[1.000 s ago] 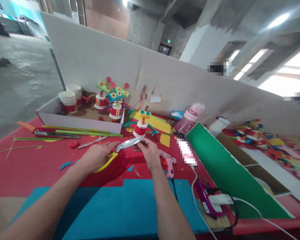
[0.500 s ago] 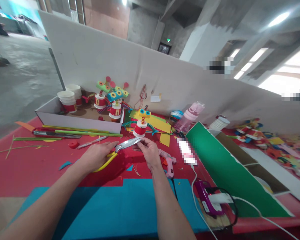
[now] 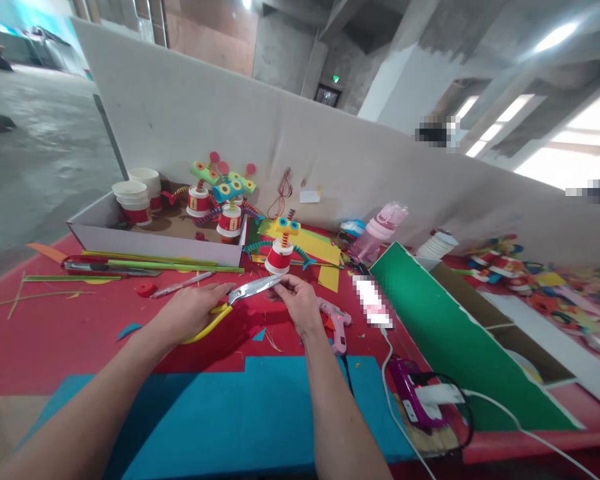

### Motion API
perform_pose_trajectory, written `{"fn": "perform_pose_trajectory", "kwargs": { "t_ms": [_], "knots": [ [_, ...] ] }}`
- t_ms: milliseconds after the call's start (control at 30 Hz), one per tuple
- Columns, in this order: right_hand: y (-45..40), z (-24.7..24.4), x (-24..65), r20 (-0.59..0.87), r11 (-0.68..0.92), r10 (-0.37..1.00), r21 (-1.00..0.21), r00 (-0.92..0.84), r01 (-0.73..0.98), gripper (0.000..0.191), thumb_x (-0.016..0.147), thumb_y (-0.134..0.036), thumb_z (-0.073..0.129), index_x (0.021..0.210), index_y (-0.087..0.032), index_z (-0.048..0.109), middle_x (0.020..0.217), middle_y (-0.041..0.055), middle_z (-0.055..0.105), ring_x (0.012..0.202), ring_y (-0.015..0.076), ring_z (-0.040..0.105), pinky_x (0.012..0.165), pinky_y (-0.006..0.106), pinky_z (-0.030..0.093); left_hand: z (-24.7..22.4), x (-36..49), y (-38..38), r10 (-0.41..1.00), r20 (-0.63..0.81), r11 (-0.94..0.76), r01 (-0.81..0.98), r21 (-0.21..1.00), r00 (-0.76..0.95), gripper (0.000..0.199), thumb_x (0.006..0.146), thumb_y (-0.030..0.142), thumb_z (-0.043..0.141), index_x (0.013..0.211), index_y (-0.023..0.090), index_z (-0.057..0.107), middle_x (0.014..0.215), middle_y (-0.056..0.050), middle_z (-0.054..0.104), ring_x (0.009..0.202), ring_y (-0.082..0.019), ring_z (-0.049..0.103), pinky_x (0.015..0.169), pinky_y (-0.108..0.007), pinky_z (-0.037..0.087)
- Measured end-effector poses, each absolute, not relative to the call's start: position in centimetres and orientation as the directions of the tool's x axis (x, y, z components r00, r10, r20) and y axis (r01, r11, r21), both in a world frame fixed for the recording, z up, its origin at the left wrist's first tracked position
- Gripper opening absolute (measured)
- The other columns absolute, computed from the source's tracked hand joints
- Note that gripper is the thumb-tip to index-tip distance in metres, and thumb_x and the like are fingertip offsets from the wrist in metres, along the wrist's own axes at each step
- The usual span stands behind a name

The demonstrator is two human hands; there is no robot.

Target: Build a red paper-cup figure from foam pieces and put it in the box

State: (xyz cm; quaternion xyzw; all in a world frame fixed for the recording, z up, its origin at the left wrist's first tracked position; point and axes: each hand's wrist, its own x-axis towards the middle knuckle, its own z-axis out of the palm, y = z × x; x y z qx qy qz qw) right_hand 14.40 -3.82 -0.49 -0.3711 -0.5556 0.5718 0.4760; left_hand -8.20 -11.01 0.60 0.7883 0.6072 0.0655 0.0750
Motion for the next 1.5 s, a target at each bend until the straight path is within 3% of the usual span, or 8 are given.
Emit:
{"fn": "perform_pose_trajectory", "kwargs": {
  "t_ms": [567, 700, 900, 1000, 1133, 1333, 1500],
  "knots": [
    [-3.6, -0.7, 14.5, 0.108, 0.079, 0.954, -0.991, -0.280, -0.112, 0.018, 0.070, -0.032, 0.071, 0.080, -0.017, 0.068, 0.066, 0.0002, 0.069, 0.061, 0.0157, 0.067, 0.064, 0.030, 0.059, 0.6, -8.4, -11.0, 0.962, 0.039, -0.271, 0.945, 0.186, 0.269, 0.049, 0.088, 0.026, 0.037, 0.135, 0.021, 0.052, 0.129, -0.011, 0.064, 0.103, -0.028, 0.066, 0.080, -0.036, 0.051],
    [-3.2, -1.1, 14.5, 0.067, 0.023, 0.978, -0.976, -0.196, -0.217, 0.023, 0.068, -0.031, 0.074, 0.085, -0.016, 0.067, 0.070, 0.0019, 0.071, 0.067, 0.0171, 0.070, 0.069, 0.032, 0.060, 1.1, -9.1, -10.9, 0.982, 0.042, -0.188, 0.971, 0.145, 0.184, 0.049, 0.091, 0.029, 0.038, 0.138, 0.025, 0.049, 0.121, -0.011, 0.068, 0.099, -0.027, 0.067, 0.079, -0.033, 0.050],
    [-2.8, -1.4, 14.7, 0.026, -0.037, 0.988, -0.916, -0.153, -0.399, 0.028, 0.070, -0.024, 0.074, 0.096, -0.017, 0.067, 0.080, 0.0033, 0.072, 0.076, 0.0166, 0.072, 0.082, 0.034, 0.059, 1.6, -11.4, -10.7, 0.999, -0.035, -0.029, 0.999, 0.033, 0.030, 0.052, 0.092, 0.035, 0.037, 0.142, 0.026, 0.045, 0.122, -0.013, 0.067, 0.103, -0.033, 0.066, 0.073, -0.035, 0.049],
    [-2.7, -1.4, 14.7, 0.010, -0.055, 0.990, -0.888, -0.140, -0.456, 0.026, 0.069, -0.022, 0.074, 0.094, -0.017, 0.068, 0.083, 0.0030, 0.072, 0.078, 0.0165, 0.072, 0.084, 0.034, 0.058, 1.4, -12.2, -10.5, 0.997, -0.079, -0.010, 0.999, 0.034, 0.013, 0.053, 0.092, 0.039, 0.036, 0.141, 0.022, 0.048, 0.119, -0.017, 0.068, 0.102, -0.036, 0.066, 0.071, -0.037, 0.049],
    [-2.6, -1.6, 14.7, -0.014, -0.074, 0.992, -0.871, -0.127, -0.485, 0.027, 0.067, -0.023, 0.076, 0.092, -0.017, 0.067, 0.084, 0.0037, 0.072, 0.080, 0.0165, 0.071, 0.086, 0.033, 0.058, 1.0, -12.3, -10.6, 0.995, -0.099, -0.014, 0.998, 0.060, 0.019, 0.048, 0.090, 0.039, 0.039, 0.132, 0.022, 0.055, 0.111, -0.016, 0.070, 0.097, -0.032, 0.066, 0.070, -0.034, 0.049],
    [-2.5, -1.9, 14.7, -0.050, -0.060, 0.998, -0.903, -0.035, -0.425, 0.033, 0.061, -0.032, 0.080, 0.088, -0.017, 0.069, 0.066, -0.0005, 0.067, 0.058, 0.0121, 0.063, 0.061, 0.026, 0.057, 0.7, -10.9, -10.4, 0.992, -0.100, -0.072, 0.996, 0.049, 0.076, 0.042, 0.089, 0.037, 0.038, 0.119, 0.021, 0.061, 0.107, -0.018, 0.071, 0.092, -0.033, 0.068, 0.064, -0.036, 0.048],
    [-2.7, -1.8, 14.3, -0.015, -0.035, 0.998, -0.927, -0.055, -0.373, 0.033, 0.060, -0.034, 0.079, 0.086, -0.017, 0.071, 0.061, -0.0029, 0.063, 0.055, 0.0099, 0.058, 0.057, 0.024, 0.053, 0.6, -10.4, -10.4, 0.998, -0.009, -0.068, 0.994, 0.085, 0.069, 0.043, 0.091, 0.034, 0.034, 0.130, 0.022, 0.049, 0.107, -0.014, 0.071, 0.094, -0.030, 0.068, 0.066, -0.032, 0.047]
  ]
}}
